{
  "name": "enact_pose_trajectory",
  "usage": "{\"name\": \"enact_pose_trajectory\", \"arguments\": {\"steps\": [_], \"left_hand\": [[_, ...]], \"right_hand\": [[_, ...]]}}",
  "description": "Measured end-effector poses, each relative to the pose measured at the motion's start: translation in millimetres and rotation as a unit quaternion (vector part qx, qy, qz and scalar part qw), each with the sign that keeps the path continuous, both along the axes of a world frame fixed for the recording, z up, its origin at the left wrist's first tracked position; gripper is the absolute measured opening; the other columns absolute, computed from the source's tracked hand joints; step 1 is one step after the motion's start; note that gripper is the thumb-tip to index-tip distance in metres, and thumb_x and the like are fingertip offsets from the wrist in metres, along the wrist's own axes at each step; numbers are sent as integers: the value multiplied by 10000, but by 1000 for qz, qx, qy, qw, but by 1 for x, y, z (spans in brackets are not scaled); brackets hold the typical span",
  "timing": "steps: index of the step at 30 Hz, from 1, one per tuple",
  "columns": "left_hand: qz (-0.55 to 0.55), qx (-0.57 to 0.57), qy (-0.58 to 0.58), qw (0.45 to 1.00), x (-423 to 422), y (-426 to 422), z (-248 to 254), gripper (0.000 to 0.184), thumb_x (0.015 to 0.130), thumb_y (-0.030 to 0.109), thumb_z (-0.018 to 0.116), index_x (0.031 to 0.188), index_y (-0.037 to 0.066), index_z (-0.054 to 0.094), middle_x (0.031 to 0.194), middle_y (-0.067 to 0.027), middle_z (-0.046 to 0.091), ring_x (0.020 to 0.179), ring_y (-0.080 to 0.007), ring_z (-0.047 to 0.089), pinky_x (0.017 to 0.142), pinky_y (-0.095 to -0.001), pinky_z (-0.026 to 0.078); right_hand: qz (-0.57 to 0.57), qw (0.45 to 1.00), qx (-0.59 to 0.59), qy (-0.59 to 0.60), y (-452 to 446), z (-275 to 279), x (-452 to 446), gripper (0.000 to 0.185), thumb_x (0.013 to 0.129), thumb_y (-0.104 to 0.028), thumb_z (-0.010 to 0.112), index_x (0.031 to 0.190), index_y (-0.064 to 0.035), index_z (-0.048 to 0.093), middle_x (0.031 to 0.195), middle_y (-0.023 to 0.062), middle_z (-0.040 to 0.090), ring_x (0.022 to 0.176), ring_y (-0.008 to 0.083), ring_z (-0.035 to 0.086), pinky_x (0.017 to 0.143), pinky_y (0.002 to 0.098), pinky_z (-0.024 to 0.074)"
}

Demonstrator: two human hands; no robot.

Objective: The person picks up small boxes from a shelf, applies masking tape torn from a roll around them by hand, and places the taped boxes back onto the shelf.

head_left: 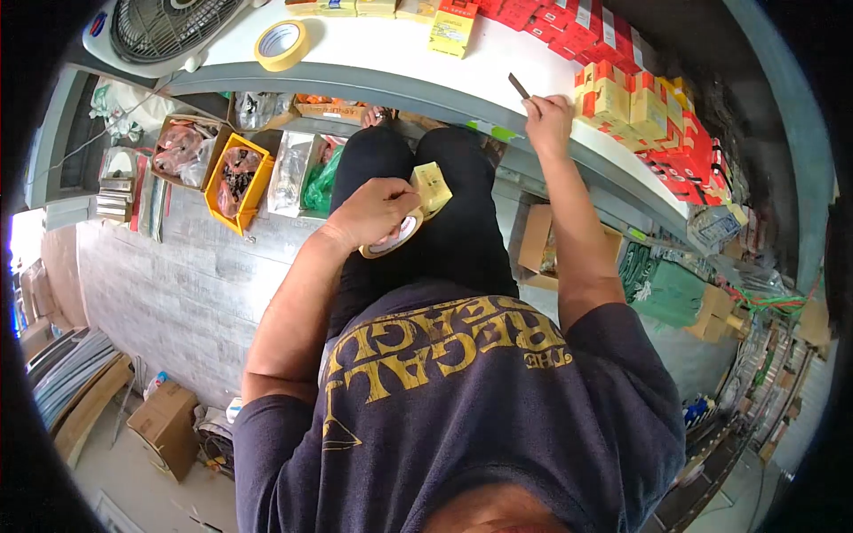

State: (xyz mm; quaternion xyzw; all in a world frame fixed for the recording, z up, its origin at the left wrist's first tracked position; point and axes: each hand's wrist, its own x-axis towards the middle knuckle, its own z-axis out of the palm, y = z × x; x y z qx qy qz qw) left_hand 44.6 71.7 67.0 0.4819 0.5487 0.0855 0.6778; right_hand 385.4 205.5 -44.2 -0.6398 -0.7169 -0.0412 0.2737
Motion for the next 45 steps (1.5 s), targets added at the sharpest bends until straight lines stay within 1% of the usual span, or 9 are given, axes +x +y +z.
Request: {"name": "enact_pose_trajectory", "arguments": {"steps": [6, 10, 13, 16, 18, 22, 29, 32, 45], "left_hand": [[-26, -3, 21, 999, -17, 1, 3, 301, 997, 280, 542, 1026, 14, 680, 592, -39, 562, 457, -108, 508, 439, -276, 402], [-62, -1, 45, 997, -19, 8, 5, 303, 977, 278, 541, 982, 15, 691, 599, -64, 588, 462, -146, 545, 458, -304, 438], [-110, -1, 63, 992, -19, 15, 5, 292, 973, 266, 535, 976, 20, 694, 598, -65, 589, 462, -150, 550, 457, -306, 442], [-138, -7, 66, 988, -18, 18, 2, 304, 989, 279, 536, 1018, 16, 686, 594, -53, 580, 467, -122, 538, 441, -279, 421], [-130, -3, 69, 989, -18, 15, 1, 301, 988, 280, 536, 1012, 21, 686, 590, -51, 578, 474, -121, 544, 440, -278, 422], [-116, 19, 77, 990, -16, 7, -1, 297, 985, 285, 536, 970, 29, 685, 583, -54, 582, 490, -131, 565, 449, -286, 434], [-146, 148, 118, 971, -15, 1, -5, 352, 970, 314, 545, 819, 16, 658, 613, -101, 625, 525, -205, 620, 532, -340, 489], [-144, 142, 145, 968, -14, 0, -2, 356, 925, 318, 533, 840, 20, 706, 768, -183, 700, 785, -334, 705, 787, -422, 542], [-167, 255, 187, 934, -11, -6, -19, 336, 917, 284, 518, 883, 21, 724, 927, -218, 706, 922, -376, 685, 870, -453, 530]], "right_hand": [[19, 989, 5, -144, 8, -15, 6, 187, 937, -208, 633, 947, -30, 689, 902, 177, 668, 930, 348, 637, 801, 461, 505], [4, 989, -80, 125, -27, 17, -26, 172, 1009, -169, 524, 1032, -21, 609, 766, 140, 686, 672, 273, 683, 632, 389, 536], [41, 918, -260, 296, -93, 78, -85, 150, 1027, -159, 499, 1071, -44, 583, 700, 86, 675, 581, 180, 671, 539, 346, 520], [96, 920, -255, 281, -149, 95, -118, 105, 996, -138, 554, 1044, -53, 590, 698, 129, 677, 582, 261, 685, 542, 394, 528], [165, 967, -122, 154, -172, 97, -130, 82, 960, -127, 603, 1007, -59, 599, 724, 187, 671, 602, 361, 676, 552, 446, 527], [143, 958, -187, 162, -194, 99, -145, 88, 926, -127, 636, 960, -54, 599, 721, 222, 652, 641, 422, 657, 569, 495, 521], [166, 960, -212, 76, -198, 98, -159, 117, 924, -137, 619, 908, -27, 582, 640, 212, 638, 597, 416, 652, 562, 517, 522], [173, 959, -218, 56, -197, 102, -163, 137, 928, -150, 609, 891, -22, 578, 622, 214, 633, 583, 416, 648, 561, 521, 524], [185, 940, -286, -19, -192, 115, -174, 213, 944, -190, 567, 841, -5, 582, 643, 241, 641, 595, 440, 648, 593, 545, 529]]}}
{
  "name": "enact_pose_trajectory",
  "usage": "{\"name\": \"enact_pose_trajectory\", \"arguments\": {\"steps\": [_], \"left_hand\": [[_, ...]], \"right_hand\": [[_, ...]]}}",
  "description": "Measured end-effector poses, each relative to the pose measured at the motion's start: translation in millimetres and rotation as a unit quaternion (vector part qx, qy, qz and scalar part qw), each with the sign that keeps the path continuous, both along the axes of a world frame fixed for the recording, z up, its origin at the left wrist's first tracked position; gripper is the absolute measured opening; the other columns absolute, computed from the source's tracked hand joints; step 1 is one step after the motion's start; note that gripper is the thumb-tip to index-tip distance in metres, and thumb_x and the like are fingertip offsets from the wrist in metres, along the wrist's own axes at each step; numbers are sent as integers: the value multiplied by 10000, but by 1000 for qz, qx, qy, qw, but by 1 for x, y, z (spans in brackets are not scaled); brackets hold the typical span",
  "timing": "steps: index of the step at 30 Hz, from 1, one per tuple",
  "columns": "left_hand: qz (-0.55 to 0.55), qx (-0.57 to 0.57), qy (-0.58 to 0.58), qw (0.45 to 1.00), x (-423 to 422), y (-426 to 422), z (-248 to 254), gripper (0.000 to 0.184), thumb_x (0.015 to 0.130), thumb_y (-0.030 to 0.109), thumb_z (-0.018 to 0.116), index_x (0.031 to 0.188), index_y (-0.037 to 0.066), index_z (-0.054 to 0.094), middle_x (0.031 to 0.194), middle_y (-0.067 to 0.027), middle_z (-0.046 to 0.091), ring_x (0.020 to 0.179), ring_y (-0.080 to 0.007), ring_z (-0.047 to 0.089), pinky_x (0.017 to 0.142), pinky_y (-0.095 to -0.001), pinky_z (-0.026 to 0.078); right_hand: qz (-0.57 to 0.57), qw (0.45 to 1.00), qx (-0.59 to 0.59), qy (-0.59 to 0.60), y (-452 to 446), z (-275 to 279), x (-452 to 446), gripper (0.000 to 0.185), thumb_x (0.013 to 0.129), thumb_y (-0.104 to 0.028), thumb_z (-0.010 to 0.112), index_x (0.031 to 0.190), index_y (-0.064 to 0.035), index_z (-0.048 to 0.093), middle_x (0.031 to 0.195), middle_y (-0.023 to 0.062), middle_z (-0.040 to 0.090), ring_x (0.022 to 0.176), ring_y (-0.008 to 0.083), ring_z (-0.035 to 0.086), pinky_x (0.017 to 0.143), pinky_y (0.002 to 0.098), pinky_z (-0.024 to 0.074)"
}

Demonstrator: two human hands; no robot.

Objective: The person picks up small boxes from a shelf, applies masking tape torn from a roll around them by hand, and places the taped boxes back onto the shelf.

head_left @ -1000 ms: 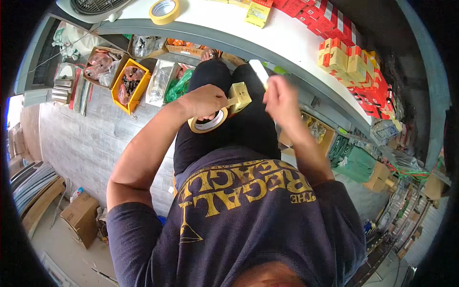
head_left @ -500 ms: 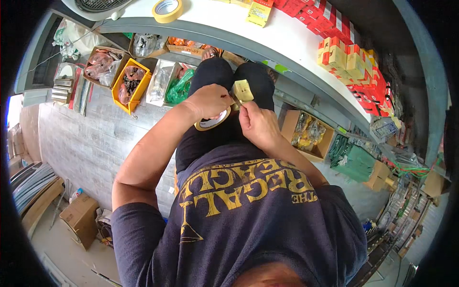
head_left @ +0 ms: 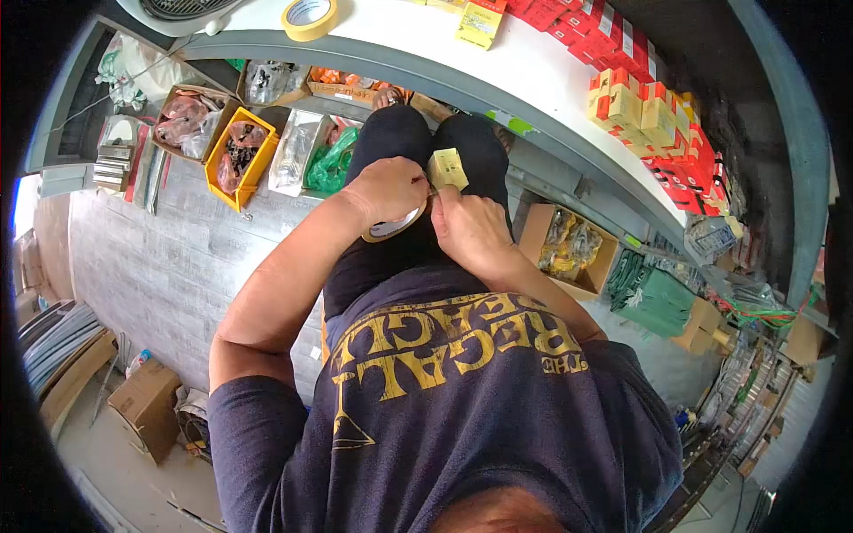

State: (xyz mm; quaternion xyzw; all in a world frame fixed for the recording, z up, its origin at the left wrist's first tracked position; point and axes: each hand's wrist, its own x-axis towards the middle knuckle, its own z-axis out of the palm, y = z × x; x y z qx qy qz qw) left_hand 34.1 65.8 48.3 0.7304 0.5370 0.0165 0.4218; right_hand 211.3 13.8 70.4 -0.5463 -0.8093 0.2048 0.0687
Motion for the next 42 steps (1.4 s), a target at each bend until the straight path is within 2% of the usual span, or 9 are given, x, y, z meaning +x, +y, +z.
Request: {"name": "enact_pose_trajectory", "arguments": {"steps": [8, 11, 14, 18, 21, 25, 33, 37, 42], "left_hand": [[5, -16, -39, 999, -2, -4, 14, 307, 905, 282, 542, 927, 40, 730, 937, -221, 704, 932, -392, 676, 871, -455, 526], [77, -76, -89, 990, -11, -5, 15, 302, 945, 267, 577, 918, -5, 705, 695, -159, 666, 594, -256, 667, 589, -384, 517], [118, -112, -133, 978, -22, -10, 18, 300, 970, 262, 575, 927, -9, 695, 626, -93, 608, 504, -165, 580, 499, -321, 450], [173, -166, -186, 953, -36, -16, 30, 285, 994, 265, 578, 966, 3, 687, 583, -21, 546, 458, -87, 495, 437, -261, 381], [203, -188, -196, 941, -47, -22, 40, 277, 998, 274, 587, 992, 15, 685, 581, 4, 530, 458, -63, 469, 428, -238, 358], [229, -195, -196, 933, -55, -30, 44, 273, 993, 287, 607, 1009, 26, 685, 589, 17, 531, 461, -47, 458, 428, -221, 349], [246, -213, -212, 922, -58, -38, 43, 272, 985, 294, 622, 1017, 32, 686, 594, 23, 539, 469, -40, 459, 431, -211, 352], [249, -212, -220, 919, -62, -39, 41, 270, 985, 297, 623, 1019, 36, 686, 593, 25, 540, 468, -39, 459, 426, -211, 350], [262, -218, -240, 909, -62, -39, 37, 271, 988, 286, 621, 1019, 26, 690, 585, 16, 542, 449, -42, 439, 419, -223, 342]], "right_hand": [[-3, 1000, -15, 10, -2, -17, 9, 192, 929, -166, 570, 841, 5, 580, 637, 241, 638, 594, 447, 643, 591, 551, 521], [2, 999, -21, 41, -5, -15, 9, 164, 916, -140, 572, 839, 5, 577, 664, 230, 650, 611, 447, 646, 594, 547, 517], [-14, 996, -27, 85, -11, 2, 15, 131, 898, -110, 576, 836, 5, 572, 720, 216, 673, 654, 444, 655, 605, 532, 517], [-11, 990, -131, 54, -10, 18, 22, 85, 857, -73, 590, 807, -5, 587, 993, 209, 703, 949, 415, 667, 799, 524, 507], [128, 980, 98, 116, -10, 16, 23, 82, 828, -73, 610, 782, -4, 610, 1256, 191, 627, 1286, 388, 499, 1058, 566, 352], [181, 979, 87, 38, -3, -6, 26, 104, 811, -80, 606, 786, 12, 646, 1347, 185, 573, 1426, 384, 335, 1149, 638, 158], [194, 970, 120, -84, -3, -28, 13, 159, 796, -90, 583, 808, 42, 670, 1337, 205, 584, 1430, 393, 347, 1156, 672, 116], [211, 974, 26, -74, 3, -17, 13, 154, 802, -91, 587, 799, 40, 668, 1289, 202, 614, 1426, 397, 355, 1152, 685, 103], [207, 975, 78, 7, 0, -4, 20, 167, 824, -105, 587, 777, 37, 661, 1213, 195, 646, 1428, 396, 350, 1148, 694, 93]]}}
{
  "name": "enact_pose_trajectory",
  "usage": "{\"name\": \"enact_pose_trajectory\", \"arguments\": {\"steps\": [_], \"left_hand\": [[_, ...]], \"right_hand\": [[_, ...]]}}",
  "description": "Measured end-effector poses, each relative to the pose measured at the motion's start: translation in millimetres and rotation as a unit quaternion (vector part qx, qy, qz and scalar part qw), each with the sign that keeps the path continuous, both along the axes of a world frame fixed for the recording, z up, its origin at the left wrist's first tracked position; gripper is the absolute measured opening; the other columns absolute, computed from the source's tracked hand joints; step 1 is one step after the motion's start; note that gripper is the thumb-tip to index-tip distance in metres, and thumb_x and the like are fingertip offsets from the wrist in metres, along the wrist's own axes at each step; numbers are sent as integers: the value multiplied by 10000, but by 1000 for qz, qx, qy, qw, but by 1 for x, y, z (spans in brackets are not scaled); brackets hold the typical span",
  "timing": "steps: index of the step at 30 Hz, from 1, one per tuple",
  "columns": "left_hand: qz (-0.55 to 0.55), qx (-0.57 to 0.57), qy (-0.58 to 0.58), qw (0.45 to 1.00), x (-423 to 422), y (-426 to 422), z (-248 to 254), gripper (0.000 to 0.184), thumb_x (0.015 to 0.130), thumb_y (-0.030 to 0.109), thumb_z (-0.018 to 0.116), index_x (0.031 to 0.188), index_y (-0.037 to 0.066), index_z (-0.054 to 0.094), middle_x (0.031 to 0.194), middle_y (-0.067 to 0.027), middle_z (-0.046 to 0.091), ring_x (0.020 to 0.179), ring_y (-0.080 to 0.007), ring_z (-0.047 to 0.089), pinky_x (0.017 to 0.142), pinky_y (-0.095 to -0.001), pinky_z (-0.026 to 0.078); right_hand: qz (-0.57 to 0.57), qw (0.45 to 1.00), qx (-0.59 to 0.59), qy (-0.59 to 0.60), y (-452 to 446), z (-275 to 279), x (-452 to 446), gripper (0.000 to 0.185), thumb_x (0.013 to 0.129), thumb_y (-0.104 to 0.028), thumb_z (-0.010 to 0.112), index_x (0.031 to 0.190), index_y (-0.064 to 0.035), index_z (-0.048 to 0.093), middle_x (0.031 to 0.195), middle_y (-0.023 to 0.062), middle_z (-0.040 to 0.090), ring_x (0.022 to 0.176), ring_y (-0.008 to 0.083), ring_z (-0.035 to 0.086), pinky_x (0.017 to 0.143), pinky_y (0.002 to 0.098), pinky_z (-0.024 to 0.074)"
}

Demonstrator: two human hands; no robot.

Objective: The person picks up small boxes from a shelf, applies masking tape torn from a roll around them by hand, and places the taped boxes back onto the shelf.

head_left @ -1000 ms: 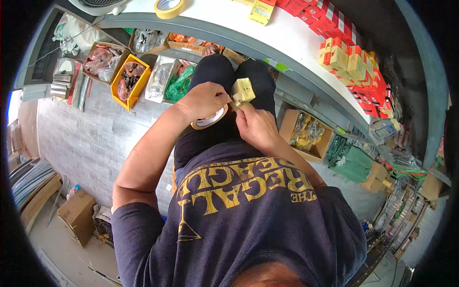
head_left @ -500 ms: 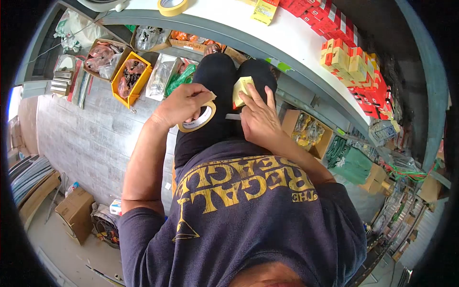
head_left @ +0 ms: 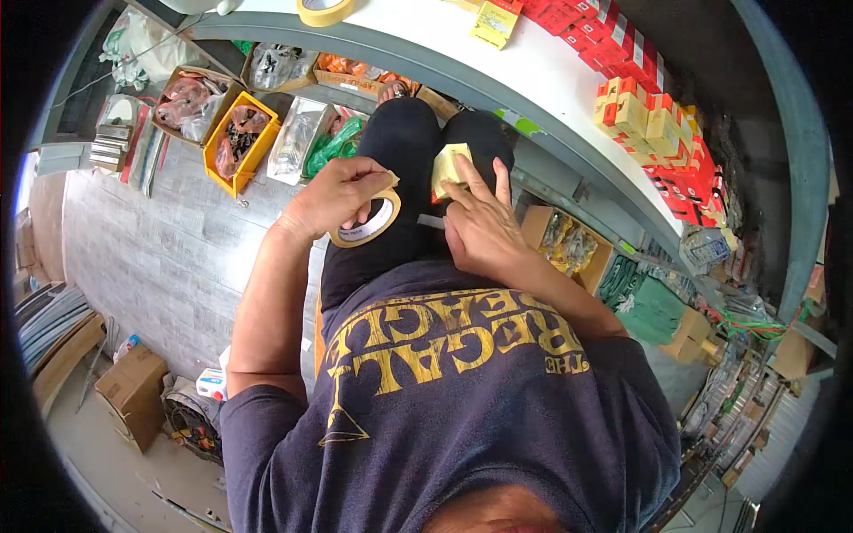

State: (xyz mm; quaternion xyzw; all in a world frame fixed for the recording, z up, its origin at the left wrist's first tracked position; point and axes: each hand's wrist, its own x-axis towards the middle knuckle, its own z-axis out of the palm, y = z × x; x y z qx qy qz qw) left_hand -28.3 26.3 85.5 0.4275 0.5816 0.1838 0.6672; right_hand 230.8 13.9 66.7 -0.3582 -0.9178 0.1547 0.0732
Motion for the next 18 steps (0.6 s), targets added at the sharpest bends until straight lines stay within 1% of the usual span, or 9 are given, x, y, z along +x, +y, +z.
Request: {"name": "enact_pose_trajectory", "arguments": {"steps": [4, 7, 8, 10, 12, 14, 16, 17, 18], "left_hand": [[3, 1, -12, 1000, 1, 1, -1, 255, 989, 282, 622, 1011, 36, 686, 581, 21, 535, 443, -42, 439, 410, -213, 333], [17, 4, -25, 1000, -2, 0, -1, 240, 990, 279, 625, 1006, 46, 682, 579, 27, 529, 439, -40, 441, 402, -205, 324], [33, 0, -34, 999, -5, -2, -1, 234, 990, 275, 626, 1006, 48, 681, 578, 28, 528, 433, -39, 437, 397, -205, 318], [47, -2, -43, 998, -8, -5, -4, 229, 990, 271, 627, 1006, 49, 680, 576, 29, 527, 428, -38, 434, 392, -205, 313], [69, -20, -64, 995, -10, -9, -10, 230, 999, 269, 619, 1005, 47, 677, 579, 24, 529, 429, -41, 434, 398, -211, 316], [80, -27, -74, 994, -9, -11, -12, 230, 1004, 268, 615, 1005, 46, 676, 580, 22, 530, 430, -42, 433, 400, -213, 318], [83, -30, -94, 992, -5, -13, -12, 203, 996, 250, 625, 1012, 54, 678, 573, 26, 530, 420, -37, 437, 391, -200, 315], [86, -34, -104, 990, -4, -15, -13, 190, 991, 241, 631, 1016, 59, 679, 569, 27, 530, 415, -35, 440, 387, -193, 314], [88, -35, -102, 990, -4, -18, -13, 190, 991, 241, 631, 1016, 59, 679, 569, 27, 530, 415, -35, 440, 387, -193, 314]], "right_hand": [[-22, 999, 45, -11, 5, -7, 3, 138, 844, -98, 591, 796, 16, 651, 1164, 173, 664, 1413, 379, 381, 1139, 697, 80], [-12, 991, -49, 127, 11, 0, 9, 77, 862, -59, 595, 839, -2, 640, 1124, 153, 668, 1280, 356, 512, 1101, 587, 282], [-14, 991, -45, 125, 18, 3, 13, 77, 862, -59, 595, 839, -2, 640, 1124, 153, 668, 1280, 356, 512, 1101, 587, 282], [-166, 962, 32, 215, 45, 9, 27, 41, 874, -25, 605, 896, -9, 635, 1019, 142, 672, 1013, 329, 629, 899, 439, 467], [-260, 940, 98, 200, 89, -15, 55, 38, 892, -23, 605, 895, -5, 638, 902, 142, 654, 792, 314, 624, 713, 389, 498], [-304, 908, 129, 258, 138, -49, 83, 77, 905, -70, 623, 934, -18, 671, 843, 130, 641, 745, 322, 621, 688, 413, 501], [-321, 901, 236, 172, 176, -76, 105, 127, 914, -198, 655, 897, -83, 707, 876, 97, 652, 834, 308, 627, 778, 438, 459], [-319, 902, 234, 173, 184, -83, 111, 127, 914, -198, 655, 897, -83, 707, 876, 97, 652, 834, 308, 627, 778, 438, 459], [-314, 906, 257, 122, 188, -85, 111, 127, 912, -209, 660, 919, -95, 715, 891, 83, 657, 849, 297, 631, 792, 437, 453]]}}
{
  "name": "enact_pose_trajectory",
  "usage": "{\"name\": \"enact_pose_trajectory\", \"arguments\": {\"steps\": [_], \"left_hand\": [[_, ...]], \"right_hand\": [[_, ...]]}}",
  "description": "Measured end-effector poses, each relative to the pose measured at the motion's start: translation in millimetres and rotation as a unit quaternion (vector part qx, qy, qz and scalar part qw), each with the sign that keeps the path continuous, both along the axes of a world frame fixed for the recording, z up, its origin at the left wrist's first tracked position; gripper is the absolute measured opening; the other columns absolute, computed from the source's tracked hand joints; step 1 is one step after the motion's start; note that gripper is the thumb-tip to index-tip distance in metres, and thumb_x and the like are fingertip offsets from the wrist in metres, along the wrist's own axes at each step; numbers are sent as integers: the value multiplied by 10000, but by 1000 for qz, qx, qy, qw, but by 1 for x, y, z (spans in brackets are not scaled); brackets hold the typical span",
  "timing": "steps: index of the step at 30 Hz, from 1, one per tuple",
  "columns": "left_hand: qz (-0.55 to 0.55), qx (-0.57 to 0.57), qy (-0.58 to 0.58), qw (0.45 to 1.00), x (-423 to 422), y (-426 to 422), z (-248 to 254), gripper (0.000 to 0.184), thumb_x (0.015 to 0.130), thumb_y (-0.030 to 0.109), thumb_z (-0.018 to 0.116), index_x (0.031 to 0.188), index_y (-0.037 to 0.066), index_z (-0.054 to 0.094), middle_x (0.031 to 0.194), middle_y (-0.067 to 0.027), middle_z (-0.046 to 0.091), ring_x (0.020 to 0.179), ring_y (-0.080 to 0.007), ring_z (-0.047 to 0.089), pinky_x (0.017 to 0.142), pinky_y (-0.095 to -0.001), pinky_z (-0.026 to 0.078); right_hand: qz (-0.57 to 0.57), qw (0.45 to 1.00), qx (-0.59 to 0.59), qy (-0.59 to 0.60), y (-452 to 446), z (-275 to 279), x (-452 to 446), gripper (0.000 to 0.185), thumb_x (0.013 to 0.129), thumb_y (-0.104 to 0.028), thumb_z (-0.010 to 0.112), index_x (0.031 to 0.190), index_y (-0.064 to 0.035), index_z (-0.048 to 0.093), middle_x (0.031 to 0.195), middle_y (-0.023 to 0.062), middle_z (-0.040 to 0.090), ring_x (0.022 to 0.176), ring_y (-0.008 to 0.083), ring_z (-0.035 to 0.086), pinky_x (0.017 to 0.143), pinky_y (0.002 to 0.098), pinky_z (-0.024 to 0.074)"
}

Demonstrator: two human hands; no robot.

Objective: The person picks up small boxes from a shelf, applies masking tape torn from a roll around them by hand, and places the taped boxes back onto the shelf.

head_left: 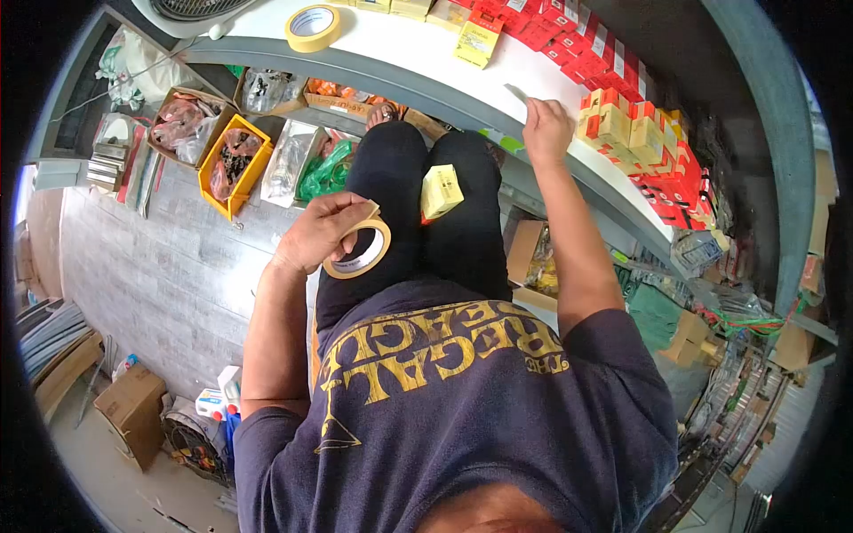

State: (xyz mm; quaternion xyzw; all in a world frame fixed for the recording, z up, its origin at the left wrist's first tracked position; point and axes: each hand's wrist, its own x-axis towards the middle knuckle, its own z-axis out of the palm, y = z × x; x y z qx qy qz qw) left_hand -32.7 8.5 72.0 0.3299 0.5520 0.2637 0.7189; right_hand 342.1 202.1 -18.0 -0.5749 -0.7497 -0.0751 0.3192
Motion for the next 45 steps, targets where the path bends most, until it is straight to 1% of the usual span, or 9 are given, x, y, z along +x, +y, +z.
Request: {"name": "enact_pose_trajectory", "arguments": {"steps": [2, 9, 11, 12, 14, 31, 39, 41, 45], "left_hand": [[13, 0, 8, 1000, -1, -3, -1, 192, 992, 235, 629, 1020, 52, 678, 568, 26, 531, 416, -35, 444, 387, -190, 317], [25, -4, 16, 1000, -7, -6, -3, 205, 996, 235, 622, 1019, 39, 677, 568, 25, 533, 414, -36, 444, 382, -191, 317], [27, 0, 4, 1000, -9, -5, -5, 209, 998, 236, 618, 1017, 37, 677, 568, 25, 532, 413, -37, 444, 380, -192, 317], [26, -1, 4, 1000, -9, -4, -5, 209, 998, 236, 618, 1017, 37, 677, 568, 25, 532, 413, -37, 444, 380, -192, 317], [23, -9, -3, 1000, -8, 0, -7, 212, 999, 240, 616, 1015, 37, 678, 567, 26, 531, 411, -38, 442, 380, -191, 317], [35, 14, 14, 999, -4, -10, -8, 214, 1010, 255, 596, 973, 59, 673, 550, 24, 527, 385, -46, 412, 370, -199, 293], [69, 17, -24, 997, -13, -7, -11, 207, 1006, 234, 597, 976, 47, 681, 548, 0, 538, 392, -63, 427, 382, -211, 317], [72, 12, -32, 997, -14, -5, -17, 211, 1005, 241, 599, 980, 49, 683, 551, 2, 538, 389, -64, 427, 379, -208, 312], [68, 16, -25, 997, -9, 1, -19, 217, 1005, 251, 599, 987, 53, 685, 556, 5, 539, 386, -65, 426, 374, -204, 305]], "right_hand": [[-20, 994, 11, -109, 6, -4, 0, 138, 909, -230, 670, 964, -118, 731, 922, 57, 665, 879, 276, 639, 819, 436, 443], [9, 998, 15, -53, -51, 10, -42, 227, 868, -209, 724, 1066, -98, 730, 1115, 67, 674, 1035, 269, 628, 942, 425, 423], [122, 970, -151, 148, -81, 25, -57, 277, 859, -203, 728, 1107, -80, 713, 1178, 88, 658, 1117, 290, 600, 1015, 437, 380], [120, 970, -151, 148, -94, 38, -66, 277, 859, -203, 728, 1107, -80, 713, 1178, 88, 658, 1117, 290, 600, 1015, 437, 380], [314, 912, -237, 112, -112, 59, -82, 328, 843, -170, 719, 1154, -71, 685, 1186, 109, 658, 1124, 320, 601, 1027, 429, 391], [210, 948, -217, 100, -148, 10, -113, 266, 824, 13, 593, 1061, -81, 670, 1182, 149, 570, 1070, 389, 554, 953, 452, 451], [134, 884, -249, 372, -140, 23, -60, 275, 879, 19, 617, 1121, -91, 685, 1143, 79, 610, 1076, 225, 595, 918, 336, 494], [88, 709, -312, 627, -129, 33, -27, 273, 888, 10, 646, 1143, -75, 692, 1121, 34, 633, 1068, 132, 585, 890, 303, 504], [23, 777, -31, 628, -81, 53, 31, 243, 902, 17, 635, 1121, -59, 706, 1121, 32, 639, 1046, 124, 580, 951, 298, 470]]}}
